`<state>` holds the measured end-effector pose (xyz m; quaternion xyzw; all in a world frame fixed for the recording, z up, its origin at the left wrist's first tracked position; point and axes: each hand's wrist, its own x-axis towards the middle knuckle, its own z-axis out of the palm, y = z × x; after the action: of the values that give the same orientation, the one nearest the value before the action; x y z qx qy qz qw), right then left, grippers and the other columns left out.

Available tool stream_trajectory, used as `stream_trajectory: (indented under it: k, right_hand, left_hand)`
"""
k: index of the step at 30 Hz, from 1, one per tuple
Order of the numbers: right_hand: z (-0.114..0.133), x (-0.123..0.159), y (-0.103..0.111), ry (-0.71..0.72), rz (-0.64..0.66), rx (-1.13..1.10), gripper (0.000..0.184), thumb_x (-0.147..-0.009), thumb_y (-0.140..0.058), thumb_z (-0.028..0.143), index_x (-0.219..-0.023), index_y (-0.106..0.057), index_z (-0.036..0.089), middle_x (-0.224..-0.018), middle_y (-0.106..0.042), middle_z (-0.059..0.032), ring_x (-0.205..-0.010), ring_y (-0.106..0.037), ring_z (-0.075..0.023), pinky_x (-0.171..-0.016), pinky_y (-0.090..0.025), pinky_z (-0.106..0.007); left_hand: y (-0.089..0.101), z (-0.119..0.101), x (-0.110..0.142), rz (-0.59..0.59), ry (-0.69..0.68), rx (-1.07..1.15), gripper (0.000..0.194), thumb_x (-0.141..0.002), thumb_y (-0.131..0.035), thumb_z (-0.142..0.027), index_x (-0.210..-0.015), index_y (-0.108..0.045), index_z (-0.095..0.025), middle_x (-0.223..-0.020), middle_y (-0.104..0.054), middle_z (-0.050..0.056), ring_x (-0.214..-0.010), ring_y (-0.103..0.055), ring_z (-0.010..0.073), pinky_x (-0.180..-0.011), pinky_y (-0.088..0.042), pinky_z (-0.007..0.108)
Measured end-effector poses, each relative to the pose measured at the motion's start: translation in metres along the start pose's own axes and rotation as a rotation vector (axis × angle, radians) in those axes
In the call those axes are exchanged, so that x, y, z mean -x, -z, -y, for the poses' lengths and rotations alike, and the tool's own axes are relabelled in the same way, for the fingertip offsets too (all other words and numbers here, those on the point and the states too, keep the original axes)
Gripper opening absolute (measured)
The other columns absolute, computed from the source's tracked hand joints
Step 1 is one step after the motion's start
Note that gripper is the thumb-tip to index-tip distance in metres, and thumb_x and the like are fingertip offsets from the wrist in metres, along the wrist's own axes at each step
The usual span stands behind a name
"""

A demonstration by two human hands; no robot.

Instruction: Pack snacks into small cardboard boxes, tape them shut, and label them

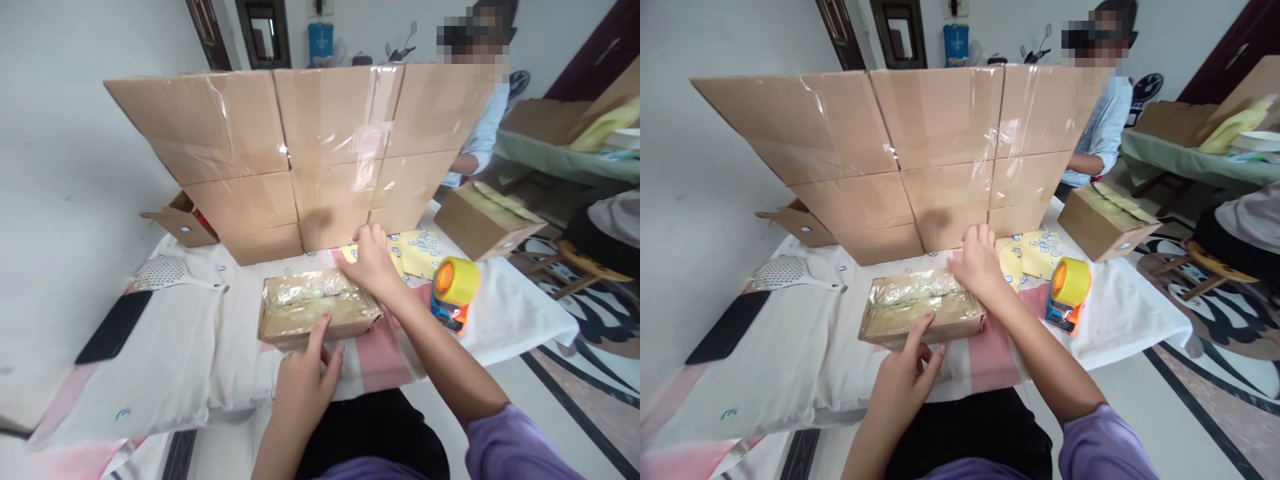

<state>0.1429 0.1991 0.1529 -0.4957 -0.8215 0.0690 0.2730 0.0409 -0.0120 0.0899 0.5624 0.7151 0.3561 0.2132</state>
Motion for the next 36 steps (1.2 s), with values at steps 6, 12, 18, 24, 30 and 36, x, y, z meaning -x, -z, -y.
stream_trajectory:
  k: [6,12,18,24,30,36]
  right_hand:
    - [-0.123,-0.010,0.026,-0.231,0.082,0.101,0.016,-0.091,-0.051,0.024,-0.099,-0.062,0.016,-0.106,-0.065,-0.0147,-0.099,-0.059,-0.0275,-0.085,-0.044,-0.036]
    - [-0.153,0.004,0.031,-0.137,0.446,0.165,0.020,-0.091,-0.058,0.017,-0.104,-0.073,0.018,-0.109,-0.070,-0.0095,-0.095,-0.064,-0.0215,-0.078,-0.043,-0.029]
    - [-0.122,0.013,-0.014,-0.121,0.625,0.272,0.014,-0.088,-0.063,0.016,-0.101,-0.070,0.014,-0.110,-0.065,-0.0154,-0.097,-0.063,-0.0264,-0.067,-0.036,-0.028]
    - [-0.117,0.017,-0.025,-0.180,0.582,0.257,0.017,-0.097,-0.049,0.015,-0.101,-0.066,0.015,-0.111,-0.064,-0.0137,-0.086,-0.063,-0.0204,-0.063,-0.031,-0.029]
    - [-0.139,0.023,-0.021,-0.202,0.554,0.204,0.021,-0.098,-0.051,0.021,-0.115,-0.061,0.017,-0.122,-0.060,-0.0128,-0.094,-0.061,-0.0216,-0.066,-0.033,-0.028]
    - [-0.148,0.026,-0.029,-0.204,0.606,0.164,0.015,-0.096,-0.049,0.015,-0.099,-0.063,0.015,-0.109,-0.061,-0.0124,-0.087,-0.060,-0.0198,-0.069,-0.036,-0.028]
  left_hand:
    - [-0.049,0.027,0.035,-0.273,-0.116,0.352,0.033,-0.101,-0.053,-0.033,-0.132,-0.052,-0.022,-0.098,-0.076,0.005,-0.059,-0.057,0.0117,-0.062,-0.049,0.025]
    - [-0.067,0.062,0.041,-0.164,-0.020,0.273,0.029,-0.102,-0.051,-0.039,-0.082,-0.063,-0.021,-0.067,-0.065,0.000,-0.057,-0.058,0.0136,-0.058,-0.043,0.024]
    - [-0.060,0.069,0.032,-0.043,-0.120,0.164,0.037,-0.104,-0.048,-0.039,-0.075,-0.062,-0.020,-0.061,-0.059,-0.002,-0.056,-0.056,0.0122,-0.058,-0.040,0.023]
    - [-0.058,0.067,0.033,-0.018,-0.175,0.095,0.035,-0.105,-0.047,-0.035,-0.076,-0.061,-0.020,-0.062,-0.058,-0.002,-0.056,-0.057,0.0115,-0.059,-0.040,0.023]
    - [-0.060,0.066,0.033,-0.036,-0.191,0.079,0.031,-0.104,-0.050,-0.032,-0.077,-0.061,-0.021,-0.064,-0.060,-0.002,-0.057,-0.058,0.0116,-0.060,-0.041,0.023]
    - [-0.064,0.062,0.033,-0.093,-0.185,0.044,0.030,-0.103,-0.050,-0.030,-0.076,-0.061,-0.021,-0.063,-0.061,-0.002,-0.056,-0.059,0.0115,-0.059,-0.040,0.023]
